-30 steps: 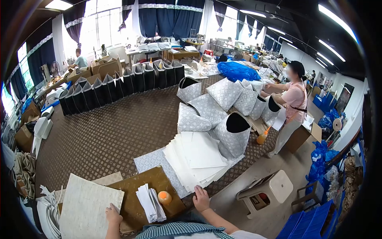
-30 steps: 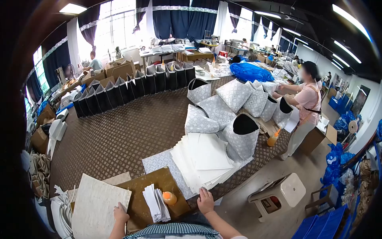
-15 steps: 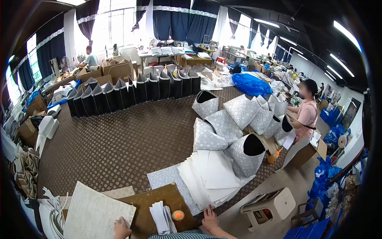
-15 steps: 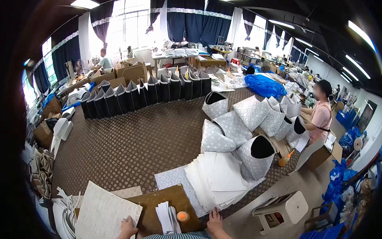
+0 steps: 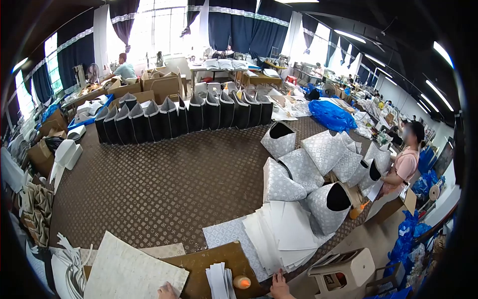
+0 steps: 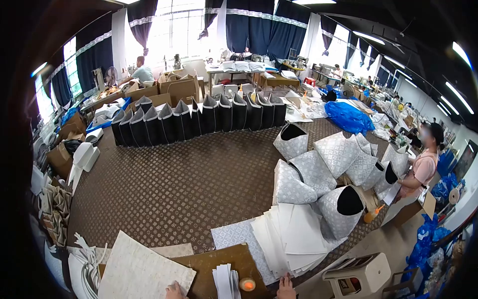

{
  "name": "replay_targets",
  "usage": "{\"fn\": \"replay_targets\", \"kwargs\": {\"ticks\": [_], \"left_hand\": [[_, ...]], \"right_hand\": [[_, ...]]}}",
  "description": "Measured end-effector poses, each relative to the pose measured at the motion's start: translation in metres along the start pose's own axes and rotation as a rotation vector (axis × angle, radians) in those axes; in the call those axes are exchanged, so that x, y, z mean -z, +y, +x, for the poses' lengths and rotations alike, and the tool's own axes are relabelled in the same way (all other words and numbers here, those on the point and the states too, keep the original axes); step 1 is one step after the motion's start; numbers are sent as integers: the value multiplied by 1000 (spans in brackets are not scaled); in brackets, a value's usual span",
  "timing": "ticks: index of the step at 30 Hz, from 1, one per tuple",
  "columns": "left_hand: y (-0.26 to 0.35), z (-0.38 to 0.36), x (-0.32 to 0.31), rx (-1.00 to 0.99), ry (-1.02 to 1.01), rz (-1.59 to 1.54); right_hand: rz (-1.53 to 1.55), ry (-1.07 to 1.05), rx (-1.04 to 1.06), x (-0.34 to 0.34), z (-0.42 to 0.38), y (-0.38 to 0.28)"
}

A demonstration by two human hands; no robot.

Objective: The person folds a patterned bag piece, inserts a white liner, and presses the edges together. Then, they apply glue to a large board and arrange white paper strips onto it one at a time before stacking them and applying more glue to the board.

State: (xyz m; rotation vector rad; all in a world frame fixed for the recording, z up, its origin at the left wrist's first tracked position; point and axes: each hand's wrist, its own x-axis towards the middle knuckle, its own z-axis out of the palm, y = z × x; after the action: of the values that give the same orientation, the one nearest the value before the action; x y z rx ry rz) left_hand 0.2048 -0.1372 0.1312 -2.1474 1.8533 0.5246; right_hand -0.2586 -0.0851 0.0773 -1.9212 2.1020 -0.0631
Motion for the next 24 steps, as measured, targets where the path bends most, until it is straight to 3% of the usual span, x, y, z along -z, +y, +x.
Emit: {"fn": "replay_targets", "kwargs": {"ticks": [12,14,15,18,21,24], "left_hand": [[-10,-8,-20,3,25,-76],[-13,-9,-24,3,27,-87],[-16,-10,-27,4,31,-97],[-24,-9,-37,-21,118,-107],[-33,-9,-41,-68,230,-117],[-37,-19,-33,-51,293,-251]], "right_hand": [[-48,-23,41,0,-1,1],[-49,-95,20,7,0,-3],[-30,-231,-53,14,2,-8],[-77,-234,-105,17,3,-17],[-96,-43,-43,-9,0,-1],[231,204,-56,-12,0,9]]}}
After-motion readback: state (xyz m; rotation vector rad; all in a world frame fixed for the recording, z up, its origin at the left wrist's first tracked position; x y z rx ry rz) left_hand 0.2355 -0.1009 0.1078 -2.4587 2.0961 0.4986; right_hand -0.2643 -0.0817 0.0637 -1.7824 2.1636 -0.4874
